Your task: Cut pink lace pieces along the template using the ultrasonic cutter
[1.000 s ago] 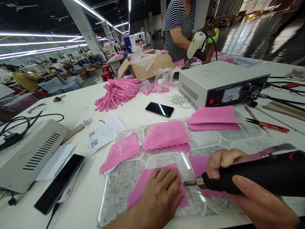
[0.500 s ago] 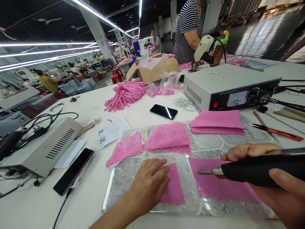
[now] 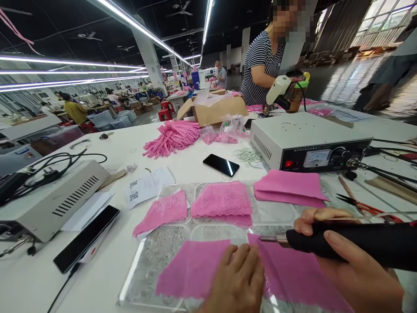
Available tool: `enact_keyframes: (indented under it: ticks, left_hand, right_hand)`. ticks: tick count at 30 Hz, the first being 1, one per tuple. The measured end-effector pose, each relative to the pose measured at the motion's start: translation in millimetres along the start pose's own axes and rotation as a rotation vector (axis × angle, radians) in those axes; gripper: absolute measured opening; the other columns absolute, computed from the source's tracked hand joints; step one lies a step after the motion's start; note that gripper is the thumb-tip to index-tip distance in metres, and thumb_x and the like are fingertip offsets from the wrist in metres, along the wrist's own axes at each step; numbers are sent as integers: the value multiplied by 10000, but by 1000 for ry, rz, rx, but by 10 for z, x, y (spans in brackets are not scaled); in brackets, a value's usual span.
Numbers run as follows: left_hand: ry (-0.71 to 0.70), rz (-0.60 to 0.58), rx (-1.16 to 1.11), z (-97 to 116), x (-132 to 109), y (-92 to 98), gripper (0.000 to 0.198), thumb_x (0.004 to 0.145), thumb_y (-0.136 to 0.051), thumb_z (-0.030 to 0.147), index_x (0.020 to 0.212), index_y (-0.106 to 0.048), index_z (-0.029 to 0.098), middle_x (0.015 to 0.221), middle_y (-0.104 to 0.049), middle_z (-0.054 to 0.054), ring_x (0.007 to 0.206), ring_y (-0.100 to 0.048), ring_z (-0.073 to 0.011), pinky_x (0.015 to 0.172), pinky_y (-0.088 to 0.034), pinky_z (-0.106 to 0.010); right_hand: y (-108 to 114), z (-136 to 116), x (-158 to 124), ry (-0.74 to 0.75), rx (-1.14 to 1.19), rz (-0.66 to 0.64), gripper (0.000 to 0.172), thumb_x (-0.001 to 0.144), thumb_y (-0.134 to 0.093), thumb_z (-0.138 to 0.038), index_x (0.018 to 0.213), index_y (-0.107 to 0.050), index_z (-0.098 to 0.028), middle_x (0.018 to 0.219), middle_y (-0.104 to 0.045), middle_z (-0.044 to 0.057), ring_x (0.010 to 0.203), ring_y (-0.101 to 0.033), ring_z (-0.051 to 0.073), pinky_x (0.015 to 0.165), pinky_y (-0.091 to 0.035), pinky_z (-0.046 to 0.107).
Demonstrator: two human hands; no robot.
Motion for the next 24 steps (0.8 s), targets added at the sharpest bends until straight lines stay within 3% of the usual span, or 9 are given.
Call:
enact_keyframes:
  ticks: [10, 24]
  left_hand:
    - [21, 149, 124, 36, -81, -117, 277, 950, -428, 205, 857, -682, 145, 889, -740, -63, 863, -672, -184, 819, -452, -322]
    - [50, 168, 110, 35, -47, -105, 364, 977, -372, 183, 790, -682, 142, 827, -740, -57, 788, -670, -182, 740, -433, -321]
  right_hand:
    - [-46, 173, -34, -9, -21, -129, 85, 839, -662, -286, 892, -604, -255, 787, -581, 10, 709, -575, 154, 696, -531, 290]
    - [-76, 237, -9, -21, -51, -93, 82, 821, -634, -267, 892, -594, -279, 763, -577, -2, 679, -556, 153, 672, -544, 271]
Point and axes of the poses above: each hand's wrist, its own x-axis towards the middle knuckle, its own y-axis out of the back of the hand, z = x × y, the point moved 5 cm from there along x, towards the middle knuckle
